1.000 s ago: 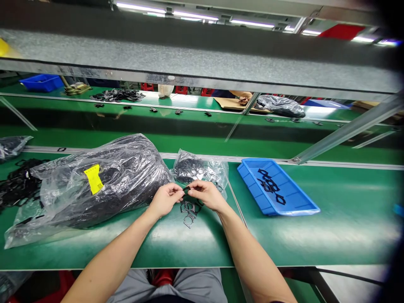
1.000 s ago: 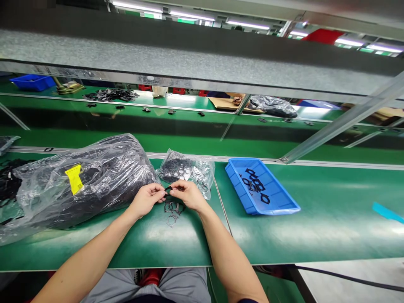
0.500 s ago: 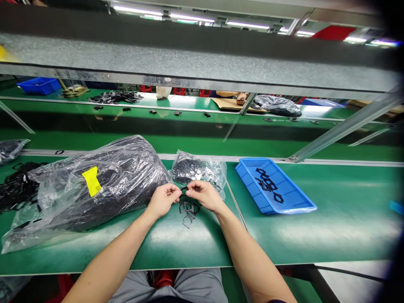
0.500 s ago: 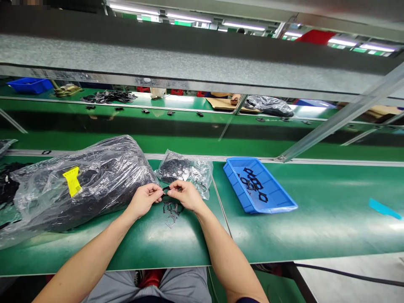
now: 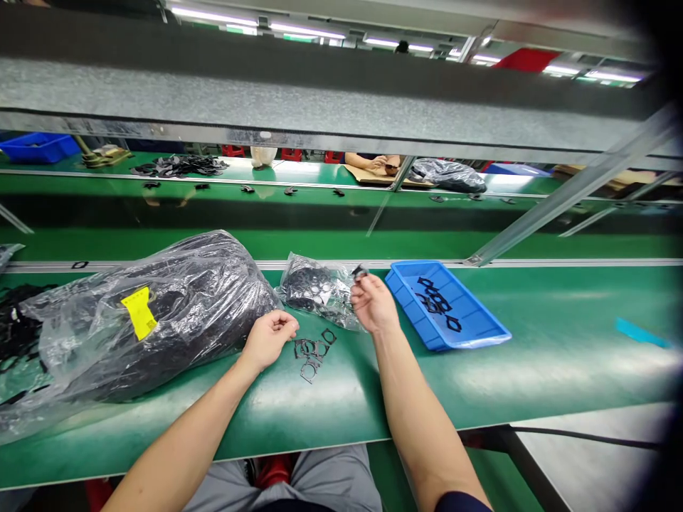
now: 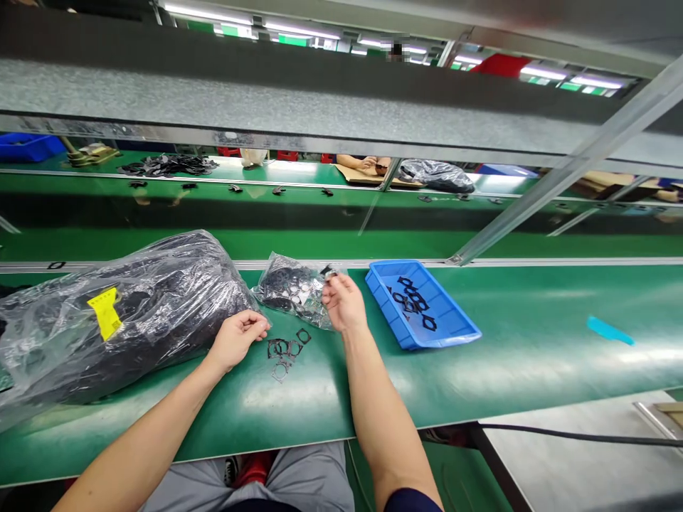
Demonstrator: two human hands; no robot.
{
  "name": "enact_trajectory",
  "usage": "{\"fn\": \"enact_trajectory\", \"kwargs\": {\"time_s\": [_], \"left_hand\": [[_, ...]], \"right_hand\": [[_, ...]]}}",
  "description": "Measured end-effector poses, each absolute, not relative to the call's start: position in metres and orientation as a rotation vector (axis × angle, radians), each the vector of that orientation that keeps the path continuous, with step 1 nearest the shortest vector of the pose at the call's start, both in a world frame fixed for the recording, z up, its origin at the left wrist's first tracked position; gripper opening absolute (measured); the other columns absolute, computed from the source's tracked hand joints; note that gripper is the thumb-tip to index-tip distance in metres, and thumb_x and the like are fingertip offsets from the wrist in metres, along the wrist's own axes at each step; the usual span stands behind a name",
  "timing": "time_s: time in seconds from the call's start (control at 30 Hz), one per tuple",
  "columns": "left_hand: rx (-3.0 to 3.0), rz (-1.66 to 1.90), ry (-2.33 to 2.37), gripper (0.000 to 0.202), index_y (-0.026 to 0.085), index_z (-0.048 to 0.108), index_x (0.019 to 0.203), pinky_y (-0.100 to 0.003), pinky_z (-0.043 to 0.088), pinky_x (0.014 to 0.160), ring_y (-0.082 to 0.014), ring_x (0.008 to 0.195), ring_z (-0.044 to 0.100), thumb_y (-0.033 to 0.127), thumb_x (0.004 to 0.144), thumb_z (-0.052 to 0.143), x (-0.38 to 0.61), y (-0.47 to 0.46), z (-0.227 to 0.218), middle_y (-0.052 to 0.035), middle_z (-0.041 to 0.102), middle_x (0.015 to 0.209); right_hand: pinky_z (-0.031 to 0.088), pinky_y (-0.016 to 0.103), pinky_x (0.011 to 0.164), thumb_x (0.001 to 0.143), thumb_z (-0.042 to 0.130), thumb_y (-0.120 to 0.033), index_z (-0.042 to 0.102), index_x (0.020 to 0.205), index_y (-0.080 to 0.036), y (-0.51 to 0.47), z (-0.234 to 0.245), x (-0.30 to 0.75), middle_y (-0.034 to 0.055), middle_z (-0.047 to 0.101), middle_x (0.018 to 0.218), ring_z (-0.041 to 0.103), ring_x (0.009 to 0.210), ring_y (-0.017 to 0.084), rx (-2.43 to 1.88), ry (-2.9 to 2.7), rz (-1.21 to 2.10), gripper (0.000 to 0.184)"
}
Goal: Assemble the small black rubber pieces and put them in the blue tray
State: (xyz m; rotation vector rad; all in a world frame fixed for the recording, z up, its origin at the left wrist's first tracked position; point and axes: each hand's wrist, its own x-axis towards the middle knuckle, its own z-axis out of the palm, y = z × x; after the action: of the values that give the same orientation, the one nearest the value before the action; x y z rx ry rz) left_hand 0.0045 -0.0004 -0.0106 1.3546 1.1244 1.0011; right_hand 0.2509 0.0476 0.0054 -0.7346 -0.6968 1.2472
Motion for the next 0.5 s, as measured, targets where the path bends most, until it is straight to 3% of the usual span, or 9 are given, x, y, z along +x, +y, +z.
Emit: {"fn": "enact_trajectory", "kwargs": {"time_s": [0.17,0.3,0.43,0.5], "left_hand": [[1.415,0.979,1.107,0.020,0.015,0.065,0.078,-0.027,0.050,0.064,-0.0155,0.068,0.062,0.034,0.078,0.062,0.006,-0.001,-0.013,-0.0052,0.068,0.075],[1.506,0.972,1.122,0.020,0.016,0.065,0.079,-0.027,0.049,0.065,-0.0165,0.069,0.062,0.035,0.079,0.061,0.006,-0.002,-0.016,-0.0047,0.068,0.075],[1.762,0.912,1.158,0.018,0.018,0.068,0.083,-0.028,0.049,0.066,-0.0167,0.069,0.062,0.033,0.082,0.058,0.006,-0.005,-0.016,-0.0038,0.069,0.078],[1.970,0.870,1.130,0.016,0.020,0.070,0.087,-0.031,0.049,0.075,-0.0184,0.078,0.063,0.029,0.083,0.057,0.006,-0.007,-0.015,-0.0047,0.070,0.086]], "right_hand": [[0.047,0.012,0.041,0.083,0.065,-0.024,0.060,0.078,-0.022,0.065,0.002,0.318,-0.0029,0.065,0.070,0.058,0.057,0.007,-0.532,-0.194,1.097,0.008],[0.052,0.011,0.046,0.093,0.051,-0.025,0.060,0.078,-0.022,0.068,0.000,0.337,0.0005,0.067,0.080,0.062,0.066,0.007,-0.512,-0.152,0.986,0.018],[0.051,0.014,0.048,0.083,0.065,-0.028,0.061,0.081,-0.021,0.065,0.002,0.314,-0.0002,0.066,0.077,0.059,0.060,0.007,-0.722,-0.458,1.039,0.009],[0.051,0.019,0.050,0.075,0.073,-0.032,0.063,0.083,-0.021,0.059,0.003,0.294,-0.0003,0.066,0.075,0.059,0.058,0.009,-0.903,-0.776,1.064,0.017]]}}
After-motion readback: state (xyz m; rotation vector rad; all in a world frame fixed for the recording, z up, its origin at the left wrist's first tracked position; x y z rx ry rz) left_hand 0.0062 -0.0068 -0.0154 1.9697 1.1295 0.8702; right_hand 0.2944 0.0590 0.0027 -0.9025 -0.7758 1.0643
